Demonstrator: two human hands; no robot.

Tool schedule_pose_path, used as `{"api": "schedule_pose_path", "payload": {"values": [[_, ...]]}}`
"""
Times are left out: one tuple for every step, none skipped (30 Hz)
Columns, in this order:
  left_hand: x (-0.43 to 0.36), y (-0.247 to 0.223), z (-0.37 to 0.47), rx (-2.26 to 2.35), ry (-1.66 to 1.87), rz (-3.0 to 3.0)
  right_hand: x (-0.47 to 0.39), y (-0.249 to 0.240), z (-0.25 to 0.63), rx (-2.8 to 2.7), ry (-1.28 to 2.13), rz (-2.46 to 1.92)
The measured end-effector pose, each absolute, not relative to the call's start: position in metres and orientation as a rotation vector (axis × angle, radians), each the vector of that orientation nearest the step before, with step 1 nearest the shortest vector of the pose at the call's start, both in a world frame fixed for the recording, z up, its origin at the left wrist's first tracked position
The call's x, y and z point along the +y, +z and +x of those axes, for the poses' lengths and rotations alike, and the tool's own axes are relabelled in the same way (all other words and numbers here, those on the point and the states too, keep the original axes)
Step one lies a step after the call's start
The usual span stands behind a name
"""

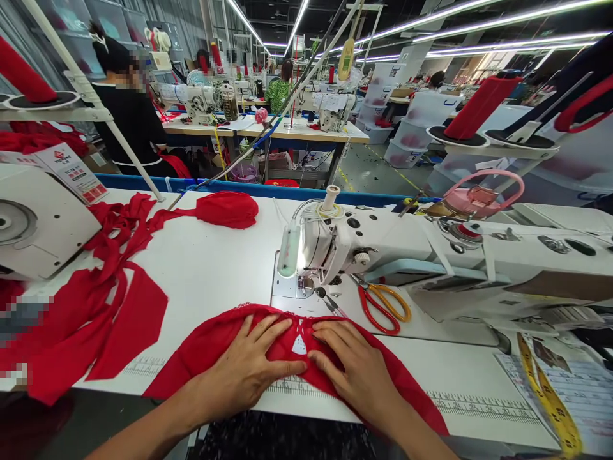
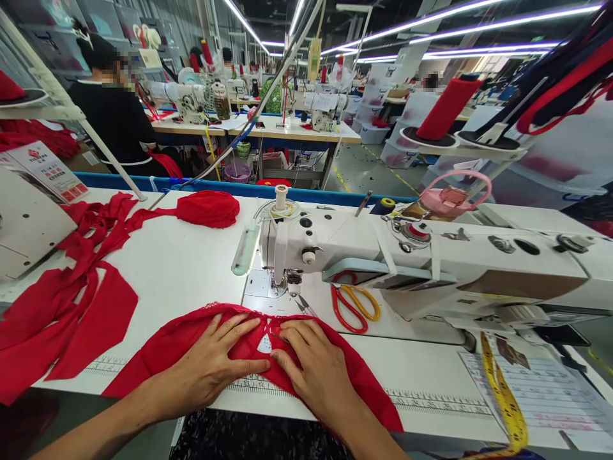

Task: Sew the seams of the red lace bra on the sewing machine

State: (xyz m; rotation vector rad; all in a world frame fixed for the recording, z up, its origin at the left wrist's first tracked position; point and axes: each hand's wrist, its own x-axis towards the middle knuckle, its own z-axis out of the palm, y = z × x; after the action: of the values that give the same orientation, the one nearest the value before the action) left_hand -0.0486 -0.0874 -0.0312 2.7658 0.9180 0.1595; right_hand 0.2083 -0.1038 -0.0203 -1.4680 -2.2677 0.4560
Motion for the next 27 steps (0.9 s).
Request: {"api": "schedule_pose_path", "payload": {"values": [[-0.088, -0.031, -0.048, 0.916, 0.154, 2.767, -0.103, -0.022, 0.208, -2.262, 0.437, -1.481], [-0.088, -0.03, -0.048, 0.914, 0.15, 2.766, -0.103, -0.023, 0.207, -2.263, 0.426, -1.486], [-0.088, -0.03, -0.048, 0.915, 0.149, 2.765, -0.103, -0.025, 0.208, -2.266, 0.421, -1.483], [-0.088, -0.03, -0.048, 0.914, 0.148, 2.763, -0.103, -0.026, 0.208, -2.269, 0.42, -1.472], [-0.088, -0.029, -0.048, 0.913, 0.148, 2.761, -0.103, -0.026, 0.209, -2.273, 0.424, -1.457], [-0.088, -0.029, -0.048, 0.914, 0.15, 2.759, -0.104, -0.026, 0.209, -2.277, 0.428, -1.444], [-0.088, -0.029, -0.048, 0.912, 0.151, 2.756, -0.104, -0.025, 0.21, -2.279, 0.432, -1.438], [-0.088, -0.029, -0.049, 0.91, 0.153, 2.753, -0.104, -0.025, 0.209, -2.279, 0.439, -1.445], [-0.088, -0.029, -0.049, 0.906, 0.155, 2.752, -0.104, -0.024, 0.209, -2.275, 0.451, -1.464], [-0.088, -0.03, -0.049, 0.903, 0.157, 2.75, -0.105, -0.023, 0.208, -2.269, 0.464, -1.491], [-0.088, -0.03, -0.049, 0.903, 0.16, 2.749, -0.105, -0.022, 0.207, -2.262, 0.479, -1.52], [-0.088, -0.03, -0.049, 0.902, 0.163, 2.749, -0.105, -0.021, 0.207, -2.259, 0.493, -1.541], [-0.087, -0.03, -0.049, 0.903, 0.167, 2.748, -0.105, -0.02, 0.207, -2.261, 0.505, -1.549], [-0.087, -0.03, -0.049, 0.905, 0.171, 2.746, -0.105, -0.019, 0.208, -2.27, 0.515, -1.543], [-0.087, -0.03, -0.049, 0.908, 0.177, 2.743, -0.105, -0.018, 0.209, -2.286, 0.522, -1.528], [-0.087, -0.029, -0.049, 0.911, 0.183, 2.74, -0.104, -0.017, 0.211, -2.303, 0.528, -1.508], [-0.087, -0.029, -0.049, 0.911, 0.186, 2.736, -0.104, -0.016, 0.212, -2.319, 0.531, -1.49], [-0.087, -0.029, -0.049, 0.912, 0.189, 2.733, -0.104, -0.015, 0.213, -2.332, 0.533, -1.475], [-0.087, -0.029, -0.049, 0.913, 0.192, 2.729, -0.103, -0.015, 0.214, -2.342, 0.536, -1.464], [-0.088, -0.03, -0.049, 0.912, 0.198, 2.727, -0.104, -0.014, 0.214, -2.346, 0.539, -1.462], [-0.088, -0.03, -0.05, 0.911, 0.208, 2.727, -0.104, -0.014, 0.213, -2.34, 0.54, -1.472], [-0.088, -0.03, -0.05, 0.913, 0.221, 2.726, -0.104, -0.014, 0.212, -2.33, 0.54, -1.49], [-0.089, -0.031, -0.05, 0.915, 0.237, 2.726, -0.104, -0.015, 0.211, -2.315, 0.533, -1.514], [-0.089, -0.031, -0.05, 0.915, 0.249, 2.727, -0.105, -0.015, 0.209, -2.302, 0.52, -1.533], [-0.089, -0.031, -0.051, 0.913, 0.256, 2.726, -0.105, -0.016, 0.208, -2.295, 0.509, -1.541], [-0.089, -0.031, -0.051, 0.91, 0.259, 2.725, -0.105, -0.016, 0.208, -2.294, 0.499, -1.536], [-0.088, -0.031, -0.052, 0.907, 0.261, 2.723, -0.105, -0.016, 0.209, -2.3, 0.495, -1.518]]}}
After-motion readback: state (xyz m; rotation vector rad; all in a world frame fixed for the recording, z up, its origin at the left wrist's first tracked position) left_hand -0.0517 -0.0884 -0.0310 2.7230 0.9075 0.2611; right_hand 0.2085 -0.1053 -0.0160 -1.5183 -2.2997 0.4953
